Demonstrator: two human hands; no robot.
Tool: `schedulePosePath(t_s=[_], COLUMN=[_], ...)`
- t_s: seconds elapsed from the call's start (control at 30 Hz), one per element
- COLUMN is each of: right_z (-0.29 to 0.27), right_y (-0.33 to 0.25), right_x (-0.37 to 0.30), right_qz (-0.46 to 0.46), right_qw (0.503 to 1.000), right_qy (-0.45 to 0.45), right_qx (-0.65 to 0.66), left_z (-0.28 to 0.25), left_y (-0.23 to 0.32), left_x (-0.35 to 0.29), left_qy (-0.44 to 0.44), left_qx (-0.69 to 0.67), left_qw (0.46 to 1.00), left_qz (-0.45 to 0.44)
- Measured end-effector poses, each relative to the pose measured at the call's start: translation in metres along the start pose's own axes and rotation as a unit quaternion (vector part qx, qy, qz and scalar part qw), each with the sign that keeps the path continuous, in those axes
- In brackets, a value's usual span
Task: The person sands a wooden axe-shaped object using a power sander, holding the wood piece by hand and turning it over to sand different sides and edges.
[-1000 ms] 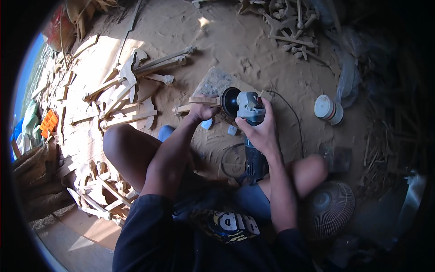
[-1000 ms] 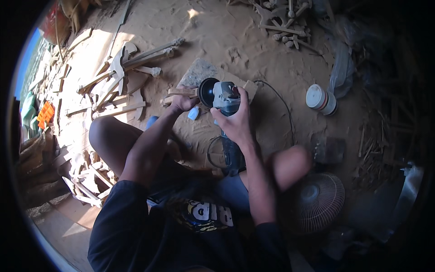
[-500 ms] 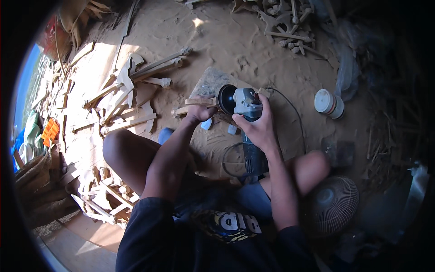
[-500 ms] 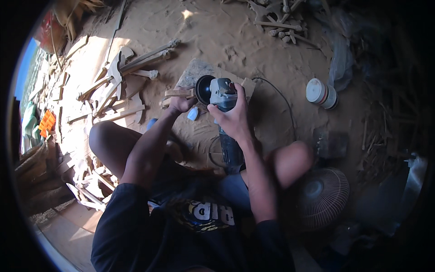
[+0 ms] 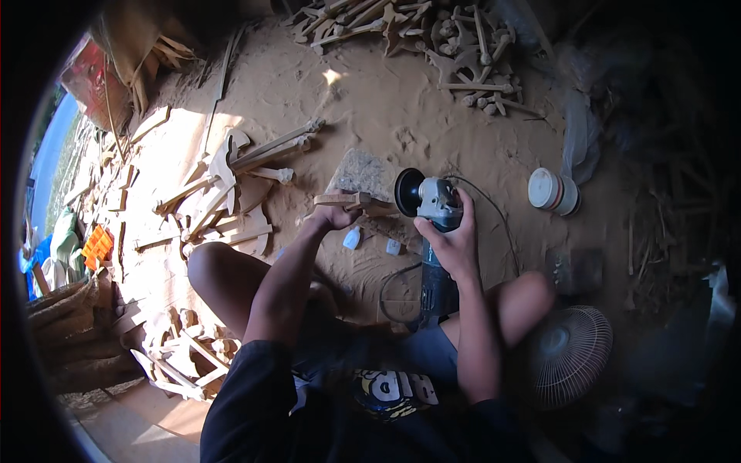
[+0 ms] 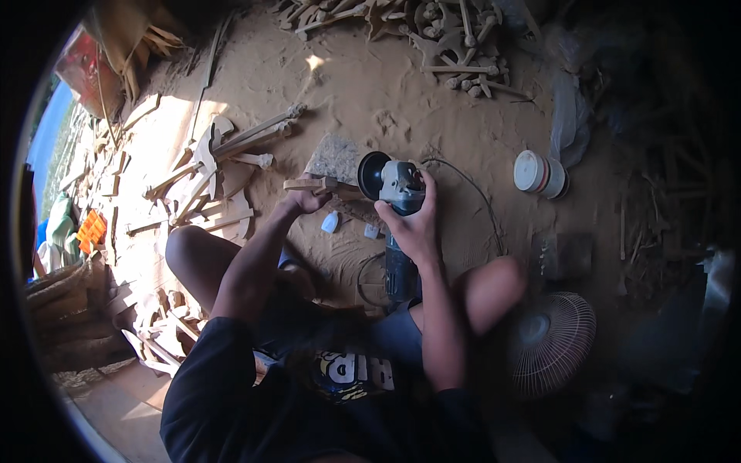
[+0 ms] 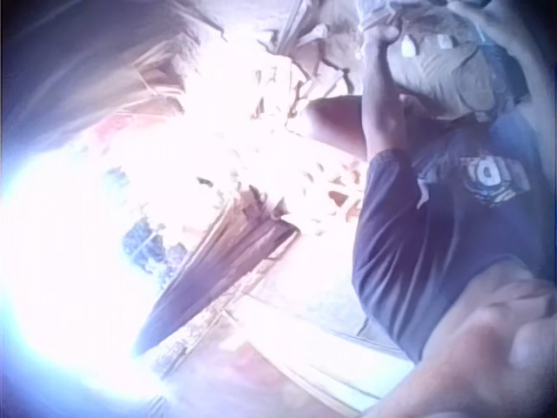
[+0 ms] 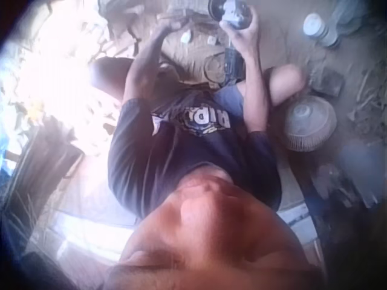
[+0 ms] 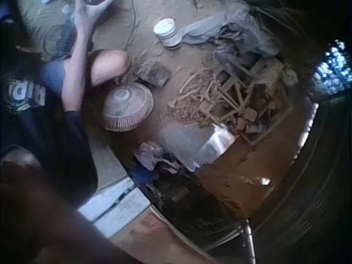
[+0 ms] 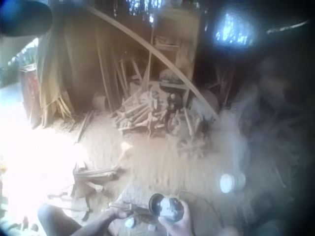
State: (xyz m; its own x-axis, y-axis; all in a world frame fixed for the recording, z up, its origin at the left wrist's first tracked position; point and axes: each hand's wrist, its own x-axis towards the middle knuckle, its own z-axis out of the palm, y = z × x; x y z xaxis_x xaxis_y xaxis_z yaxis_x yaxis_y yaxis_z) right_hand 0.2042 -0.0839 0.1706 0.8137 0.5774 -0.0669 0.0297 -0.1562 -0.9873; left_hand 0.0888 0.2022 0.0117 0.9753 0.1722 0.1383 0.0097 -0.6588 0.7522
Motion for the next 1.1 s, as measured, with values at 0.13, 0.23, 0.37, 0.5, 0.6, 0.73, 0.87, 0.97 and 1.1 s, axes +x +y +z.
schedulePosePath(t_s=[0.13, 0.23, 0.37, 0.5, 0.6, 0.73, 0.87, 0.97, 1.1], right_z=[-0.024, -0.041, -0.042, -0.019, -0.011, -0.011, -0.005, -0.003, 0.001], right_y=[-0.013, -0.024, -0.021, 0.001, 0.020, 0.019, 0.012, 0.019, 0.001], right_x=[0.000, -0.012, -0.020, -0.024, -0.020, -0.023, -0.025, -0.024, -0.027], right_qz=[-0.066, -0.058, -0.063, -0.090, -0.111, -0.103, -0.092, -0.150, -0.025], right_qw=[0.997, 0.995, 0.995, 0.995, 0.992, 0.986, 0.978, 0.963, 0.984], right_qy=[0.039, 0.055, 0.037, 0.005, 0.008, 0.000, 0.004, 0.048, -0.021], right_qx=[-0.025, -0.052, -0.071, -0.044, -0.064, -0.128, -0.186, -0.217, -0.173], left_z=[-0.023, -0.043, -0.040, -0.027, -0.017, -0.013, -0.013, -0.011, -0.011], left_y=[0.028, 0.088, 0.143, 0.148, 0.154, 0.157, 0.155, 0.158, 0.154], left_x=[0.015, 0.034, 0.041, 0.026, 0.026, 0.026, 0.023, 0.027, 0.026], left_qy=[0.055, -0.014, -0.195, -0.192, -0.174, -0.174, -0.140, -0.145, -0.153], left_qx=[0.151, 0.263, 0.384, 0.411, 0.390, 0.395, 0.391, 0.391, 0.393], left_qw=[0.986, 0.961, 0.877, 0.863, 0.869, 0.867, 0.876, 0.874, 0.871], left_qz=[0.046, -0.089, -0.214, -0.221, -0.249, -0.248, -0.246, -0.251, -0.252])
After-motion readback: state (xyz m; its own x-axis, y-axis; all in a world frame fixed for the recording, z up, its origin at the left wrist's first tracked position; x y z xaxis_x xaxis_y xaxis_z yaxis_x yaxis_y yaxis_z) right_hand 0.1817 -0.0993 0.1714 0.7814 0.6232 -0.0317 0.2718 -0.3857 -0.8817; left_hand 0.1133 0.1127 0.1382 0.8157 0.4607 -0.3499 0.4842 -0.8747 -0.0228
